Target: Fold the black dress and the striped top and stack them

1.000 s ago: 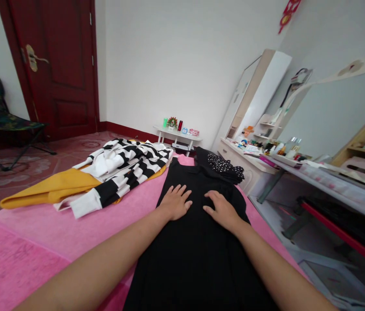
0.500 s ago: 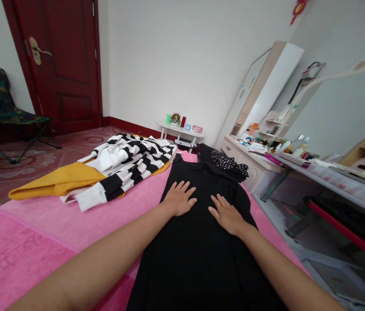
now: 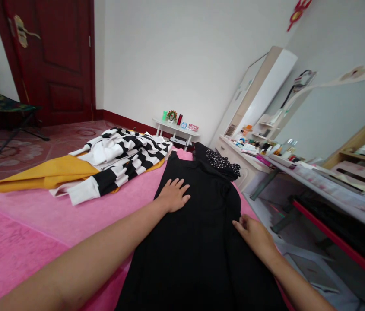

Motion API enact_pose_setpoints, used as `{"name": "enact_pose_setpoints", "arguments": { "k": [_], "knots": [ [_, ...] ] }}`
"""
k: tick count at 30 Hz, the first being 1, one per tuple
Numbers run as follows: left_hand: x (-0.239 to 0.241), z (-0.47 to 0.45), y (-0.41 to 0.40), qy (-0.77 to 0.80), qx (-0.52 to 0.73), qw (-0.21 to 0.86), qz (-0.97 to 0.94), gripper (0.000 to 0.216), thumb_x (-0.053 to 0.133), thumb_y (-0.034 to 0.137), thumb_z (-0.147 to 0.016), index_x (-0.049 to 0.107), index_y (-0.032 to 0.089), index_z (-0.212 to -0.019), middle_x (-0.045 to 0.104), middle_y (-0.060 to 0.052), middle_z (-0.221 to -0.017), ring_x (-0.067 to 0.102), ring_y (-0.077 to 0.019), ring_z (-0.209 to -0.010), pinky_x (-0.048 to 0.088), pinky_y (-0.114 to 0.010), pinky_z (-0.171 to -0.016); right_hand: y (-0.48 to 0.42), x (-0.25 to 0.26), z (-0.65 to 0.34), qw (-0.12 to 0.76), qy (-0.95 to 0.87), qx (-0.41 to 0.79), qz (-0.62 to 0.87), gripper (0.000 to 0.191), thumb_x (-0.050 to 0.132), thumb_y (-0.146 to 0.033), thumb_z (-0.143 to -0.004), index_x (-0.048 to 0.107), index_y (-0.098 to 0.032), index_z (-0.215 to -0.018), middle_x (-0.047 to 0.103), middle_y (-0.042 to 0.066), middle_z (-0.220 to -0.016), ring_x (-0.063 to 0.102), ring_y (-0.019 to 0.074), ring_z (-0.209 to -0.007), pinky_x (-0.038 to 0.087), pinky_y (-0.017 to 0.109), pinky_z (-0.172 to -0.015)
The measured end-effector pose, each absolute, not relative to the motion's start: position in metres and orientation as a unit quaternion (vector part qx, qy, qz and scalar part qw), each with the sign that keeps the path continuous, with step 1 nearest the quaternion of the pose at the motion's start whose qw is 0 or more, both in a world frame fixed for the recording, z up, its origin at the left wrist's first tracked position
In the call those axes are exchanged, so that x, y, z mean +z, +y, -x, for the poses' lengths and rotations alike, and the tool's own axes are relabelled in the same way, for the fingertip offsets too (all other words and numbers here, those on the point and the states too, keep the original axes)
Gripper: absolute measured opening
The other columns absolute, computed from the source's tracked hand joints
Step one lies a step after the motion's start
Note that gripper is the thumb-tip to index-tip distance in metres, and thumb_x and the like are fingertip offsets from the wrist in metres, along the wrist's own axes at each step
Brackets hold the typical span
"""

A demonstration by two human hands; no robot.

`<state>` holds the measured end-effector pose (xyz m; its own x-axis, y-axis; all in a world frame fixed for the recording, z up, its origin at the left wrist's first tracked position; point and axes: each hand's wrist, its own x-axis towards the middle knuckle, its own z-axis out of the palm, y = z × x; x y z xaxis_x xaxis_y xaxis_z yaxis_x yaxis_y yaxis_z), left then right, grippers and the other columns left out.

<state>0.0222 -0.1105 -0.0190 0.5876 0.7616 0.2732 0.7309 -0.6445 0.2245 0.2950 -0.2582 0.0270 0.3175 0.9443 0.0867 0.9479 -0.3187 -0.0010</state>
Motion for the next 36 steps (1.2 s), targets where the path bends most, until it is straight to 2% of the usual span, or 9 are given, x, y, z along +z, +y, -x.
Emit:
{"name": "enact_pose_setpoints", "arguments": {
  "k": [5,10,12,14,17,23,29,32,36],
  "knots": [
    [-0.019,-0.021,-0.114,0.407,0.214,0.026,-0.888,0.052,0.032,0.047,-0.092,0.045,0.021,-0.135,0.038,-0.009,-0.145,0.032,-0.0279,-0.134,0.022,-0.047,-0.11,-0.279,0.039,-0.286,0.119,-0.608,0.013,0.785,0.036,0.038,-0.052,-0.086,0.056,-0.022,-0.083,0.064,0.001,-0.071,0.061,0.0187,-0.065,0.04,0.027,-0.06],
    [-0.015,-0.019,-0.118,0.396,0.241,0.01,-0.886,0.044,0.038,0.039,-0.091,0.053,0.019,-0.127,0.048,-0.011,-0.137,0.042,-0.0256,-0.127,0.028,-0.044,-0.108,-0.313,0.042,-0.26,0.049,-0.664,0.014,0.746,0.054,0.058,-0.056,-0.073,0.054,-0.02,-0.114,0.064,0.011,-0.112,0.061,0.0291,-0.098,0.043,0.034,-0.076],
    [-0.014,-0.019,-0.119,0.393,0.248,0.005,-0.885,0.043,0.039,0.038,-0.091,0.054,0.017,-0.126,0.049,-0.012,-0.135,0.043,-0.026,-0.125,0.029,-0.045,-0.107,-0.319,0.041,-0.256,0.041,-0.678,0.03,0.734,0.044,0.058,-0.048,-0.076,0.055,-0.02,-0.108,0.066,0.01,-0.103,0.062,0.0285,-0.092,0.042,0.034,-0.075],
    [-0.013,-0.019,-0.119,0.391,0.25,0.003,-0.886,0.043,0.04,0.037,-0.091,0.055,0.017,-0.125,0.05,-0.012,-0.134,0.044,-0.0263,-0.124,0.03,-0.045,-0.106,-0.319,0.04,-0.257,0.065,-0.679,0.08,0.727,0.025,0.053,-0.043,-0.079,0.056,-0.021,-0.089,0.066,0.004,-0.078,0.062,0.023,-0.075,0.041,0.031,-0.067],
    [-0.013,-0.019,-0.12,0.39,0.25,0.001,-0.886,0.041,0.041,0.037,-0.091,0.055,0.017,-0.124,0.052,-0.012,-0.132,0.046,-0.0262,-0.122,0.032,-0.046,-0.105,-0.312,0.044,-0.269,0.19,-0.639,0.195,0.719,0.028,0.056,-0.045,-0.076,0.046,-0.021,-0.066,0.054,-0.002,-0.057,0.055,0.0164,-0.057,0.038,0.026,-0.056],
    [-0.008,-0.023,-0.121,0.377,0.273,-0.016,-0.885,0.036,0.044,0.034,-0.09,0.06,0.015,-0.115,0.059,-0.014,-0.119,0.052,-0.0269,-0.114,0.038,-0.046,-0.099,-0.272,0.085,-0.312,0.553,-0.311,0.245,0.733,0.013,0.057,-0.03,-0.075,0.051,-0.022,-0.067,0.055,0.001,-0.056,0.056,0.0161,-0.052,0.043,0.027,-0.051],
    [0.008,-0.024,-0.136,0.139,0.269,-0.029,-0.953,0.03,0.037,0.024,-0.094,0.061,0.019,-0.112,0.062,-0.006,-0.112,0.058,-0.0161,-0.101,0.048,-0.028,-0.087,-0.206,0.159,-0.262,0.662,-0.31,0.291,0.617,0.017,0.045,-0.018,-0.082,0.051,-0.02,-0.066,0.06,0.004,-0.064,0.064,0.0169,-0.073,0.052,0.03,-0.072],
    [0.015,-0.018,-0.147,0.07,0.279,-0.067,-0.955,0.032,0.038,0.021,-0.093,0.056,0.02,-0.12,0.058,-0.007,-0.121,0.055,-0.0169,-0.107,0.047,-0.029,-0.089,-0.207,0.191,-0.196,0.649,-0.493,0.349,0.462,0.009,0.056,-0.028,-0.081,0.057,-0.02,-0.084,0.066,0.004,-0.098,0.063,0.0175,-0.097,0.051,0.033,-0.085],
    [0.022,-0.009,-0.155,0.087,0.328,-0.112,-0.934,0.038,0.04,0.017,-0.091,0.051,0.024,-0.127,0.046,-0.006,-0.138,0.043,-0.0206,-0.124,0.037,-0.039,-0.102,-0.226,0.189,-0.156,0.505,-0.694,0.319,0.402,0.034,0.067,-0.037,-0.076,0.057,-0.022,-0.105,0.061,0.005,-0.119,0.058,0.0192,-0.11,0.045,0.037,-0.095]
  ]
}}
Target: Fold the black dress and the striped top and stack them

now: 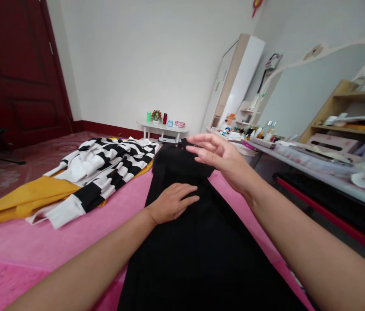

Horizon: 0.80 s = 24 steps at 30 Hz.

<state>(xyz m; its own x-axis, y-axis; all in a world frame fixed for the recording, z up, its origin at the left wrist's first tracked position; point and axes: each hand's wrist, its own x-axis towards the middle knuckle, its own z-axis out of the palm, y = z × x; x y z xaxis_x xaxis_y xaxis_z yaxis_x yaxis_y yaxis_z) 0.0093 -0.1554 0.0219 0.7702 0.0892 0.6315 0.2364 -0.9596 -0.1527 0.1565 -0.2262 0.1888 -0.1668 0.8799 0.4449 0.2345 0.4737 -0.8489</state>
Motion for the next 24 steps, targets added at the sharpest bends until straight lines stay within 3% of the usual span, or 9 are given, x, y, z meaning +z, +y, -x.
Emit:
{"name": "enact_pose_setpoints", "arguments": {
  "k": [4,7,10,13,17,21,24],
  "knots": [
    [0.021,-0.01,-0.151,-0.235,-0.343,0.13,0.9,0.052,0.054,0.022,-0.082,0.044,0.025,-0.133,0.028,-0.007,-0.15,0.024,-0.026,-0.137,0.02,-0.047,-0.112,-0.242,0.131,-0.209,0.394,-0.685,0.225,0.569,0.037,0.065,-0.04,-0.073,0.059,-0.017,-0.102,0.065,0.011,-0.109,0.062,0.0228,-0.101,0.045,0.04,-0.093],
    [0.012,-0.013,-0.138,-0.406,-0.334,0.113,0.843,0.067,0.062,0.029,-0.076,0.037,0.021,-0.138,0.023,-0.012,-0.151,0.018,-0.0323,-0.138,0.017,-0.05,-0.111,-0.264,0.082,-0.264,0.259,-0.66,0.133,0.693,0.044,0.064,-0.038,-0.071,0.059,-0.016,-0.108,0.063,0.014,-0.115,0.061,0.0262,-0.102,0.046,0.041,-0.09],
    [0.003,-0.015,-0.125,-0.51,-0.28,0.069,0.81,0.066,0.058,0.037,-0.08,0.036,0.016,-0.138,0.041,-0.018,-0.139,0.032,-0.0343,-0.13,0.026,-0.049,-0.106,-0.299,0.049,-0.292,0.129,-0.63,0.096,0.76,0.055,0.065,-0.04,-0.07,0.055,-0.017,-0.119,0.063,0.014,-0.116,0.063,0.0281,-0.098,0.048,0.039,-0.084],
    [0.002,-0.016,-0.114,-0.535,-0.223,0.043,0.813,0.054,0.05,0.037,-0.085,0.041,0.015,-0.133,0.055,-0.017,-0.119,0.047,-0.033,-0.115,0.037,-0.048,-0.096,-0.331,0.035,-0.294,0.064,-0.617,0.08,0.78,0.049,0.057,-0.039,-0.076,0.055,-0.018,-0.12,0.066,0.014,-0.11,0.063,0.0299,-0.097,0.047,0.04,-0.083],
    [0.014,-0.015,-0.093,-0.518,-0.197,0.008,0.832,0.03,0.046,0.022,-0.086,0.057,0.019,-0.114,0.058,-0.015,-0.112,0.052,-0.0307,-0.11,0.041,-0.046,-0.09,-0.348,0.038,-0.282,0.096,-0.626,0.14,0.761,0.041,0.054,-0.031,-0.079,0.058,-0.02,-0.118,0.067,0.012,-0.108,0.062,0.0293,-0.101,0.045,0.04,-0.09],
    [0.038,-0.014,-0.058,-0.537,-0.207,-0.038,0.817,0.024,0.045,0.02,-0.084,0.064,0.019,-0.097,0.066,-0.012,-0.099,0.061,-0.0277,-0.098,0.046,-0.04,-0.084,-0.345,0.06,-0.268,0.244,-0.628,0.289,0.68,0.038,0.056,-0.036,-0.08,0.061,-0.02,-0.115,0.064,0.009,-0.117,0.058,0.0256,-0.11,0.042,0.036,-0.098],
    [0.066,-0.017,-0.03,-0.565,-0.247,-0.08,0.783,0.024,0.045,0.021,-0.082,0.066,0.015,-0.092,0.068,-0.013,-0.096,0.063,-0.0268,-0.095,0.048,-0.035,-0.082,-0.339,0.079,-0.253,0.346,-0.573,0.393,0.63,0.042,0.058,-0.043,-0.08,0.062,-0.019,-0.115,0.067,0.008,-0.111,0.062,0.0249,-0.103,0.046,0.037,-0.094]
  ]
}}
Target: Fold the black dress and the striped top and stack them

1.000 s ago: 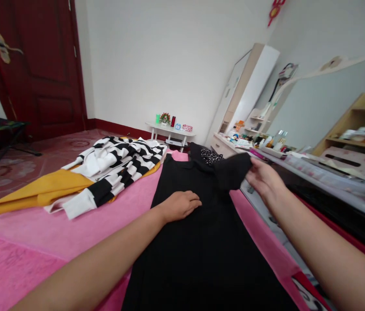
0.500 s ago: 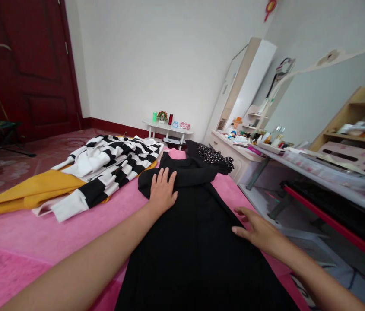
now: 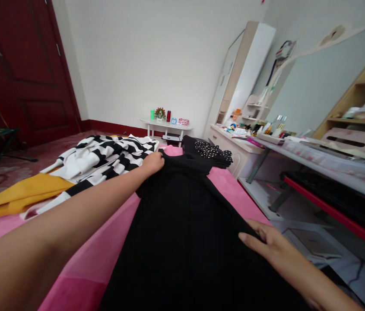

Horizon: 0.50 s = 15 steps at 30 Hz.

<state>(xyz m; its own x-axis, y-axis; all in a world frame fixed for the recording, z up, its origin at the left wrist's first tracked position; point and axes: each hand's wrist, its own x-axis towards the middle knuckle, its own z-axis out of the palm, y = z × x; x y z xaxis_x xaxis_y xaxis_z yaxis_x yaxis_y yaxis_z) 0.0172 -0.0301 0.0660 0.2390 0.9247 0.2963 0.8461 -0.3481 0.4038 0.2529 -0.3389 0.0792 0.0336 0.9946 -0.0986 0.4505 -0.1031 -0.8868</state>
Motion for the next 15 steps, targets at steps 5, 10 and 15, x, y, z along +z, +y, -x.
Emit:
{"name": "enact_pose_setpoints", "arguments": {
  "k": [5,10,15],
  "knots": [
    [0.112,-0.027,-0.004,0.552,0.332,0.156,-0.749,0.032,0.037,0.02,-0.084,0.063,0.009,-0.1,0.069,-0.011,-0.093,0.066,-0.0184,-0.079,0.051,-0.024,-0.066,-0.329,0.099,-0.222,0.421,-0.494,0.51,0.564,0.05,0.06,-0.047,-0.08,0.058,-0.021,-0.123,0.07,0.008,-0.099,0.067,0.0245,-0.09,0.052,0.038,-0.083],
    [0.141,-0.022,0.005,0.539,0.408,0.175,-0.716,0.032,0.037,0.018,-0.083,0.064,0.008,-0.098,0.069,-0.01,-0.086,0.065,-0.0175,-0.074,0.051,-0.025,-0.064,-0.315,0.102,-0.191,0.433,-0.527,0.525,0.51,0.055,0.062,-0.047,-0.079,0.055,-0.022,-0.127,0.069,0.009,-0.104,0.064,0.025,-0.098,0.049,0.041,-0.087],
    [0.148,0.016,0.009,0.574,0.396,0.078,-0.712,0.028,0.045,0.018,-0.079,0.068,0.01,-0.093,0.069,-0.009,-0.086,0.063,-0.0221,-0.086,0.048,-0.029,-0.078,-0.311,0.081,-0.168,0.399,-0.565,0.487,0.534,0.062,0.064,-0.048,-0.076,0.051,-0.02,-0.13,0.066,0.009,-0.107,0.062,0.0214,-0.099,0.049,0.034,-0.086]
  ]
}}
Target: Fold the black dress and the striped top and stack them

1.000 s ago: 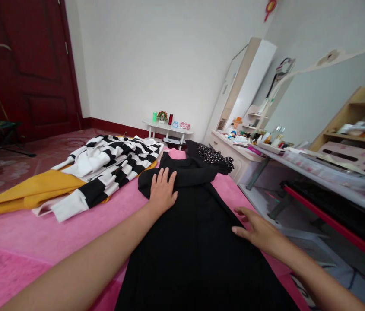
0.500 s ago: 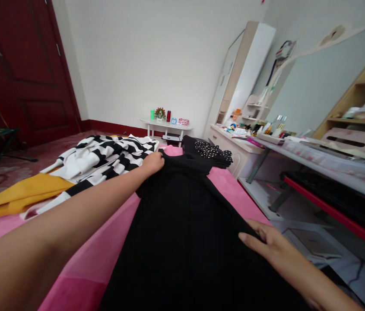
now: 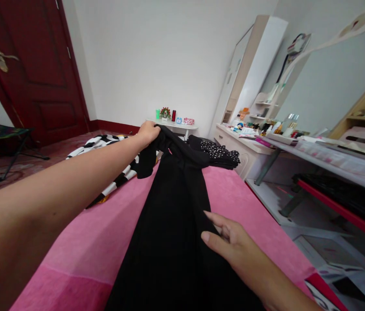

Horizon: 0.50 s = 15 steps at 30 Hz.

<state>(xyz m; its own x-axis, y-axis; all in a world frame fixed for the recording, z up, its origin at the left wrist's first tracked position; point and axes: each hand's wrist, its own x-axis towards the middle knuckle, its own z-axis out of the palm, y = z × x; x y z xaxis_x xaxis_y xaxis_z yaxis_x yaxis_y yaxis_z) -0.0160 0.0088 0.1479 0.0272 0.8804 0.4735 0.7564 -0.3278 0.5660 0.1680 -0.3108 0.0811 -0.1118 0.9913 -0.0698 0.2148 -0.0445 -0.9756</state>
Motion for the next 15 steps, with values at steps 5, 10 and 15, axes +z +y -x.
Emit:
{"name": "enact_pose_setpoints", "arguments": {
  "k": [5,10,15],
  "knots": [
    [0.129,0.068,0.003,0.619,0.223,-0.061,-0.751,0.029,0.05,0.027,-0.078,0.068,0.019,-0.099,0.068,-0.009,-0.102,0.06,-0.0259,-0.099,0.046,-0.031,-0.084,-0.301,0.064,-0.16,0.239,-0.604,0.537,0.538,0.053,0.048,-0.054,-0.086,0.057,-0.016,-0.121,0.063,0.001,-0.069,0.056,0.0104,-0.048,0.042,0.021,-0.046],
    [0.11,0.083,-0.008,0.624,0.079,-0.112,-0.769,0.036,0.056,0.018,-0.072,0.066,0.017,-0.106,0.063,-0.015,-0.11,0.059,-0.0317,-0.101,0.047,-0.038,-0.082,-0.23,0.06,-0.169,0.35,-0.719,0.172,0.575,0.029,0.052,-0.035,-0.086,0.064,-0.018,-0.106,0.063,0.007,-0.106,0.059,0.018,-0.098,0.045,0.031,-0.087],
    [0.107,0.046,-0.026,0.499,0.151,-0.155,-0.839,0.049,0.053,0.012,-0.073,0.055,0.021,-0.121,0.049,-0.011,-0.128,0.047,-0.0293,-0.117,0.039,-0.04,-0.096,-0.16,0.029,-0.172,0.221,-0.732,0.086,0.639,0.058,0.047,-0.046,-0.086,0.041,-0.02,-0.137,0.029,0.009,-0.15,0.021,0.0264,-0.138,0.02,0.047,-0.11]
  ]
}}
